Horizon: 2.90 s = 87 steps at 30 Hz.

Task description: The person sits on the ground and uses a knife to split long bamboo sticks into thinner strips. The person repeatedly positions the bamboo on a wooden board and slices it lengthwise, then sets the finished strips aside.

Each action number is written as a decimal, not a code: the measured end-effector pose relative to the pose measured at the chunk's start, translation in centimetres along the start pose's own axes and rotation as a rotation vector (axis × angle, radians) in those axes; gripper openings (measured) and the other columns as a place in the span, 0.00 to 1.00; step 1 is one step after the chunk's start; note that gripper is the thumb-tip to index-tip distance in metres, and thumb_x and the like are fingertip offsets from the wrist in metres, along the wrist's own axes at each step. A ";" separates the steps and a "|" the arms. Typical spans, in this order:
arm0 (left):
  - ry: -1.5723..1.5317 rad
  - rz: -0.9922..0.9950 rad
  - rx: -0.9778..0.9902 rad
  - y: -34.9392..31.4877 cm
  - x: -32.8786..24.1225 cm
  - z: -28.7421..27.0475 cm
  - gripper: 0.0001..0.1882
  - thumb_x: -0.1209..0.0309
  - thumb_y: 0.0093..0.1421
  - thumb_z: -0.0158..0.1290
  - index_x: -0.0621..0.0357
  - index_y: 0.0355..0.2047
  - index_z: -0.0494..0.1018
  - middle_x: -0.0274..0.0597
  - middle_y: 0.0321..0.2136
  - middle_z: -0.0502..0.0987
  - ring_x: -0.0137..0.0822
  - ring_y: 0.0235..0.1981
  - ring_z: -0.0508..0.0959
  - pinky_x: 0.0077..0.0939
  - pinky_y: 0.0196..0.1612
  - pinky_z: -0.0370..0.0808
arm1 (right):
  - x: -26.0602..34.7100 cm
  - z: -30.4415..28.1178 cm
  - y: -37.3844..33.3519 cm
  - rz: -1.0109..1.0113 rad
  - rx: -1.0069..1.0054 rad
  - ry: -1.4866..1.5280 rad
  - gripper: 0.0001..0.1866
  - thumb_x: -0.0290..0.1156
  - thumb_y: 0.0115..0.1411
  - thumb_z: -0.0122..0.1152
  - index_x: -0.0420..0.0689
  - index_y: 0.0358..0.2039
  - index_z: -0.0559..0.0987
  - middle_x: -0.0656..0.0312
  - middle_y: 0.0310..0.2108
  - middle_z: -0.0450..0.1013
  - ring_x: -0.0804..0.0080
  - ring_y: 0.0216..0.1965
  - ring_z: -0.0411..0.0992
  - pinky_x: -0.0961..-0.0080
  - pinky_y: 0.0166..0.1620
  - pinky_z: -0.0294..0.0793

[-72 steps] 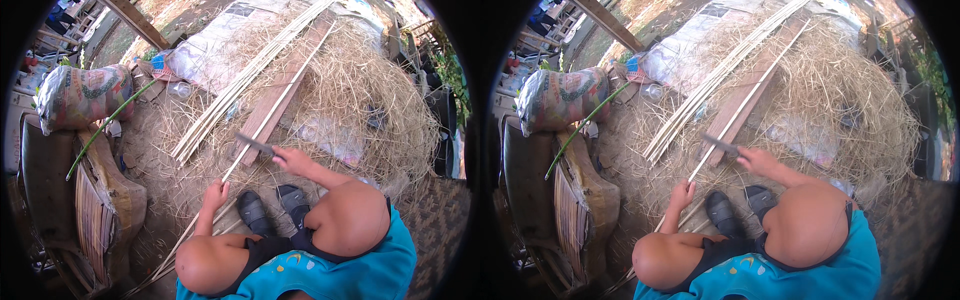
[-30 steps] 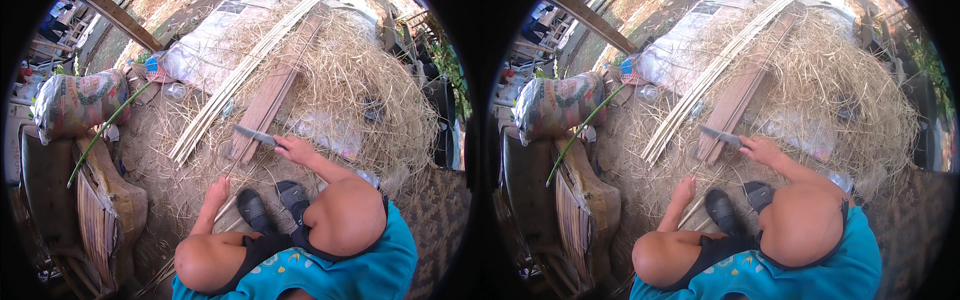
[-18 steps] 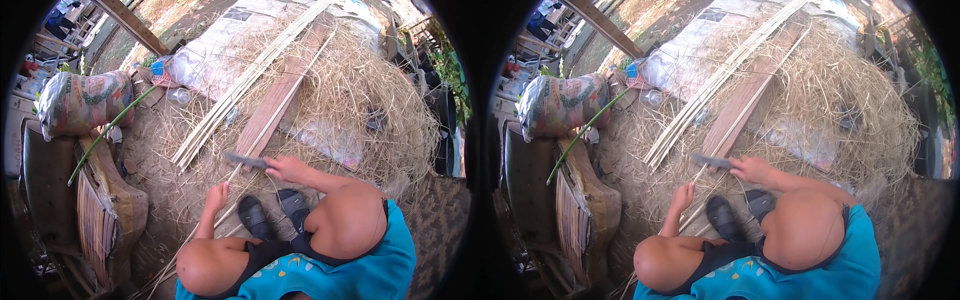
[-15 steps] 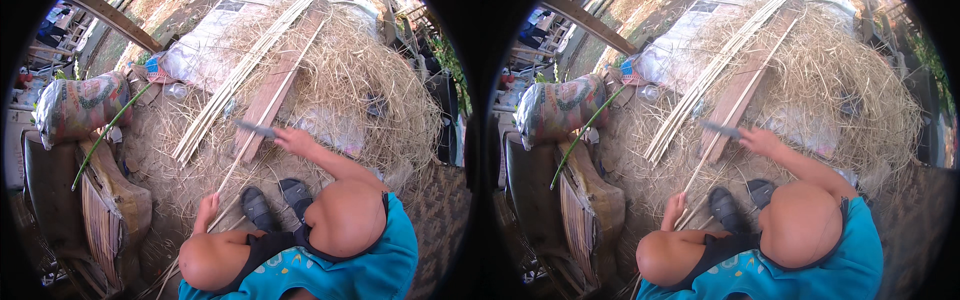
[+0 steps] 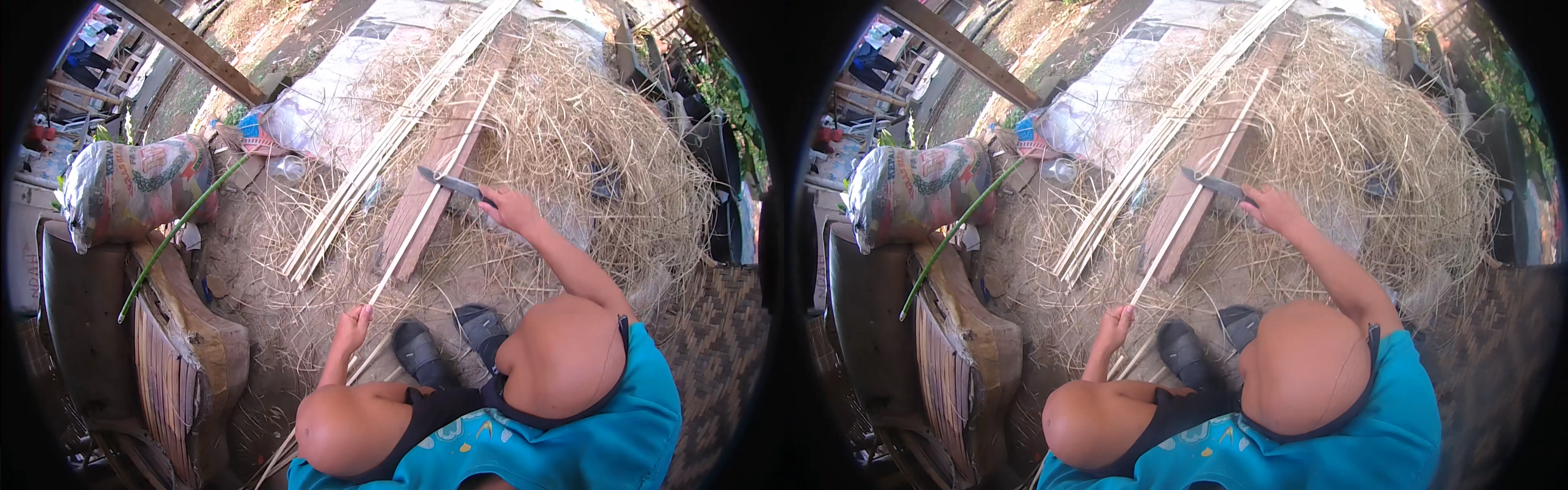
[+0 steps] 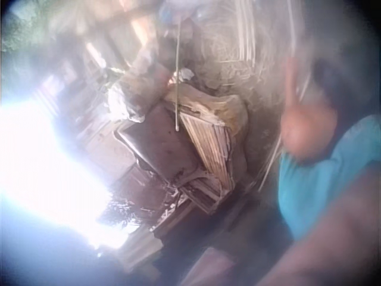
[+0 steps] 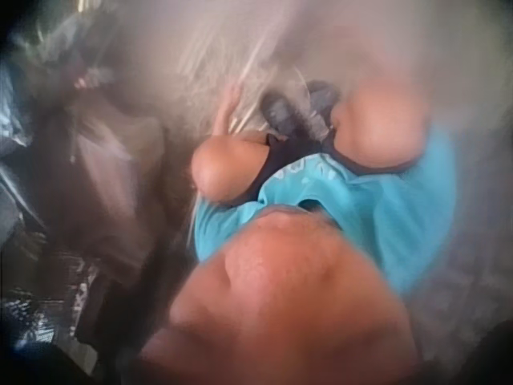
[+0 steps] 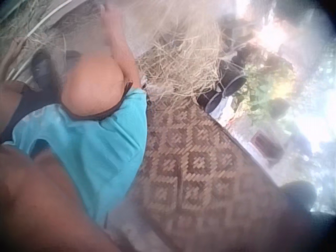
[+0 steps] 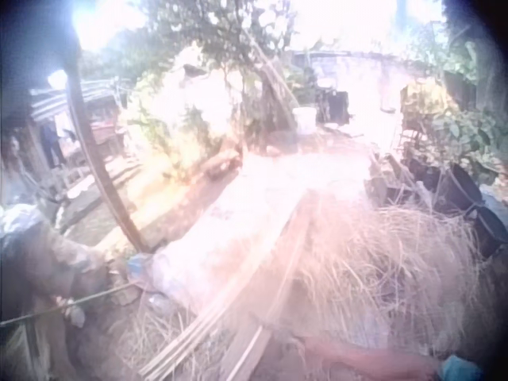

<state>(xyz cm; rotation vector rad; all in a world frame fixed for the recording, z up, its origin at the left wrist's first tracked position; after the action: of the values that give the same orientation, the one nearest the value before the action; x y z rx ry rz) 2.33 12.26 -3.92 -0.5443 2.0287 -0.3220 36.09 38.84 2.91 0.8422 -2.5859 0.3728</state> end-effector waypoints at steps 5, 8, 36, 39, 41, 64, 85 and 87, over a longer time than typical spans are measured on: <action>0.104 -0.032 -0.030 -2.8 0.7 -0.6 0.22 0.55 0.72 0.49 0.62 0.29 0.76 0.44 0.19 0.74 0.34 0.22 0.72 0.33 0.31 0.71 | 4.6 6.0 -1.5 -0.215 0.020 0.119 0.23 0.52 0.70 0.51 0.53 0.58 0.73 0.43 0.33 0.78 0.42 0.35 0.79 0.48 0.39 0.80; 0.109 -0.098 -0.019 -6.2 5.1 -4.1 0.22 0.55 0.71 0.49 0.62 0.29 0.78 0.46 0.19 0.75 0.34 0.22 0.75 0.34 0.30 0.71 | 0.2 1.9 2.5 -0.119 -0.060 -0.028 0.21 0.49 0.70 0.51 0.50 0.55 0.74 0.43 0.31 0.79 0.41 0.34 0.79 0.48 0.37 0.79; 0.295 -0.015 -0.001 1.1 -4.7 0.2 0.26 0.57 0.74 0.42 0.68 0.29 0.73 0.69 0.26 0.74 0.70 0.32 0.75 0.59 0.34 0.69 | -1.5 -0.7 0.7 0.128 -0.119 0.069 0.23 0.52 0.70 0.52 0.52 0.57 0.74 0.44 0.32 0.78 0.42 0.36 0.79 0.47 0.41 0.80; 0.298 -0.011 -0.033 -0.8 -4.6 0.1 0.26 0.57 0.74 0.42 0.67 0.30 0.75 0.70 0.26 0.74 0.70 0.33 0.76 0.58 0.36 0.71 | 2.4 -0.7 0.5 -0.018 0.020 0.118 0.22 0.52 0.70 0.53 0.53 0.57 0.75 0.44 0.32 0.78 0.42 0.37 0.79 0.47 0.43 0.79; 0.357 0.006 -0.064 -3.3 -4.3 -1.3 0.26 0.56 0.73 0.42 0.67 0.31 0.76 0.70 0.26 0.75 0.70 0.34 0.77 0.57 0.36 0.72 | 2.6 -0.7 0.3 -0.083 0.050 0.066 0.22 0.52 0.71 0.49 0.50 0.55 0.75 0.45 0.32 0.78 0.45 0.37 0.80 0.48 0.42 0.79; 0.572 0.124 -0.095 -4.0 -3.7 -2.2 0.20 0.57 0.74 0.41 0.61 0.35 0.71 0.68 0.21 0.76 0.71 0.27 0.78 0.64 0.33 0.74 | -17.4 -10.9 4.8 0.605 -0.234 -0.076 0.23 0.49 0.73 0.46 0.48 0.58 0.74 0.52 0.29 0.79 0.53 0.33 0.80 0.54 0.37 0.80; 0.036 -0.200 0.127 -4.9 2.0 -4.7 0.29 0.52 0.74 0.45 0.58 0.20 0.69 0.29 0.17 0.68 0.23 0.21 0.63 0.27 0.26 0.63 | 5.5 1.0 2.0 -0.134 -0.024 0.029 0.25 0.53 0.72 0.48 0.51 0.59 0.73 0.46 0.36 0.77 0.47 0.34 0.79 0.53 0.38 0.81; -0.136 -0.205 0.152 -6.1 3.9 -5.1 0.28 0.52 0.74 0.45 0.57 0.20 0.70 0.28 0.16 0.68 0.22 0.20 0.64 0.25 0.24 0.62 | 4.2 0.6 3.0 -0.117 -0.030 0.058 0.25 0.53 0.71 0.50 0.53 0.60 0.73 0.45 0.36 0.78 0.43 0.36 0.79 0.51 0.40 0.80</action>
<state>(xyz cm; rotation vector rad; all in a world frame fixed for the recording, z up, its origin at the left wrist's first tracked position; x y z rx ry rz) -2.27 5.05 -1.72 -0.6627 1.8044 -0.5435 31.01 38.89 3.84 0.9529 -2.4691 0.3188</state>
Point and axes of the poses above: each hand's wrist, its own y-axis towards the middle knuckle, its own z-axis out of the palm, x = y × z, the point moved 9 cm from there along y, towards the middle knuckle
